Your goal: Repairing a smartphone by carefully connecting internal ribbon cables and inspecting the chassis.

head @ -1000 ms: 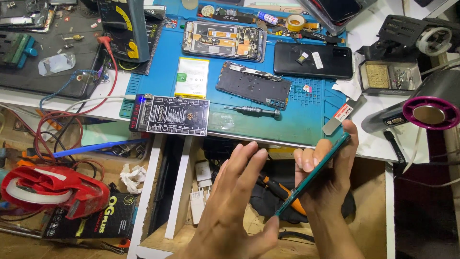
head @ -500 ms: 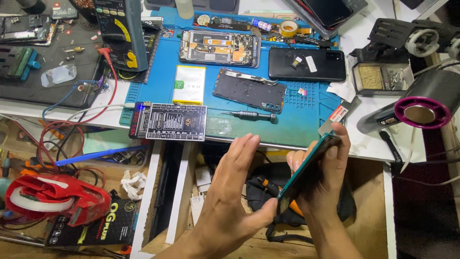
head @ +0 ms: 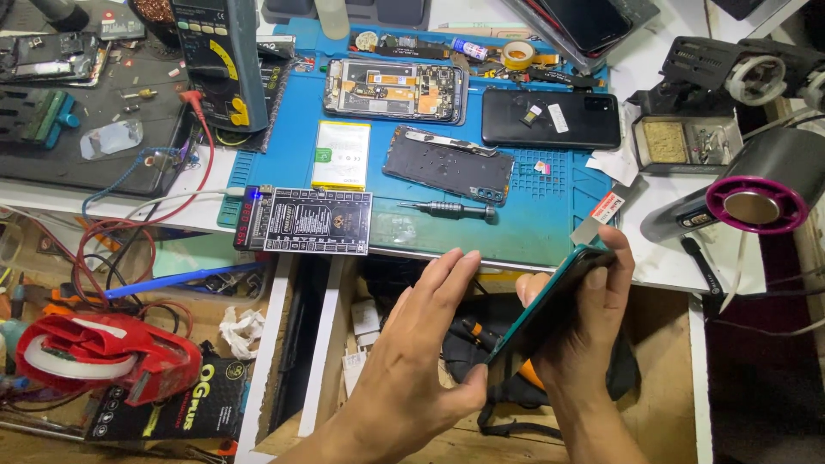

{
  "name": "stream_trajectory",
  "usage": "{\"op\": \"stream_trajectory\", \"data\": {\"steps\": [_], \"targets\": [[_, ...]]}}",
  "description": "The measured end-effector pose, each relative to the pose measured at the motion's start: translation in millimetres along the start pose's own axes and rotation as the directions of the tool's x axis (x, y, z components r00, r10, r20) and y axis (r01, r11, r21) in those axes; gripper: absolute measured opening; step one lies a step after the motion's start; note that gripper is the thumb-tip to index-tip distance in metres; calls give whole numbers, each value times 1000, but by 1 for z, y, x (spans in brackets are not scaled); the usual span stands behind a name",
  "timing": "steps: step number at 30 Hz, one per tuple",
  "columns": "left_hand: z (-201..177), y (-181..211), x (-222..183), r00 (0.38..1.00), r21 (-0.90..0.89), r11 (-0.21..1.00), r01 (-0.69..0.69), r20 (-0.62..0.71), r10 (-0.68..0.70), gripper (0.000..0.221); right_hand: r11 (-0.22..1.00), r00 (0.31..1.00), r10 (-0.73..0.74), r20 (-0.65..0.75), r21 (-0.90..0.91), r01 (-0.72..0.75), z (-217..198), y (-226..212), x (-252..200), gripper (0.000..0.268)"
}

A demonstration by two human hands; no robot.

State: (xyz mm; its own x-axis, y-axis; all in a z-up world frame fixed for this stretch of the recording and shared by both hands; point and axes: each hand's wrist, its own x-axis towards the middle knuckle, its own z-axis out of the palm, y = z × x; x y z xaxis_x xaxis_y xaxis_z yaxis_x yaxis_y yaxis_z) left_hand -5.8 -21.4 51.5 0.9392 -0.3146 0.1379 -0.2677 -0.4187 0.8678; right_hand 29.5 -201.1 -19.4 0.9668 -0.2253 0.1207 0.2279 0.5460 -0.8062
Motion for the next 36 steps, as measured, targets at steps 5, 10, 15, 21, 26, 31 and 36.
{"op": "stream_trajectory", "data": {"steps": [5, 10, 15, 21, 26, 31, 36], "targets": [[7, -4, -11, 994, -19, 995, -99, -56, 98, 88, 1000, 998, -22, 61, 23, 20, -7, -1, -2, 45], [34, -6, -40, 931, 459, 875, -155, -228, 284, 108, 963, 949, -23, 315, 260, -63, -19, -24, -2, 39], [60, 0, -57, 870, 278, 949, -148, -419, 259, 80, 946, 856, -128, 501, 322, -46, -32, -26, 3, 41], [66, -13, -56, 839, 303, 926, -225, -424, 342, 48, 970, 848, -114, 518, 242, -18, -34, -38, 2, 47], [62, -25, -54, 843, 391, 845, -365, -246, 478, 52, 980, 816, -66, 574, 191, -56, -40, -41, 11, 51], [62, -21, -43, 800, 301, 842, -448, -285, 528, 44, 983, 785, -68, 616, 178, -55, -42, -38, 14, 52], [59, -27, -48, 832, 187, 852, -489, -194, 520, 73, 984, 802, -91, 590, 176, -18, -39, -33, 12, 51]]}}
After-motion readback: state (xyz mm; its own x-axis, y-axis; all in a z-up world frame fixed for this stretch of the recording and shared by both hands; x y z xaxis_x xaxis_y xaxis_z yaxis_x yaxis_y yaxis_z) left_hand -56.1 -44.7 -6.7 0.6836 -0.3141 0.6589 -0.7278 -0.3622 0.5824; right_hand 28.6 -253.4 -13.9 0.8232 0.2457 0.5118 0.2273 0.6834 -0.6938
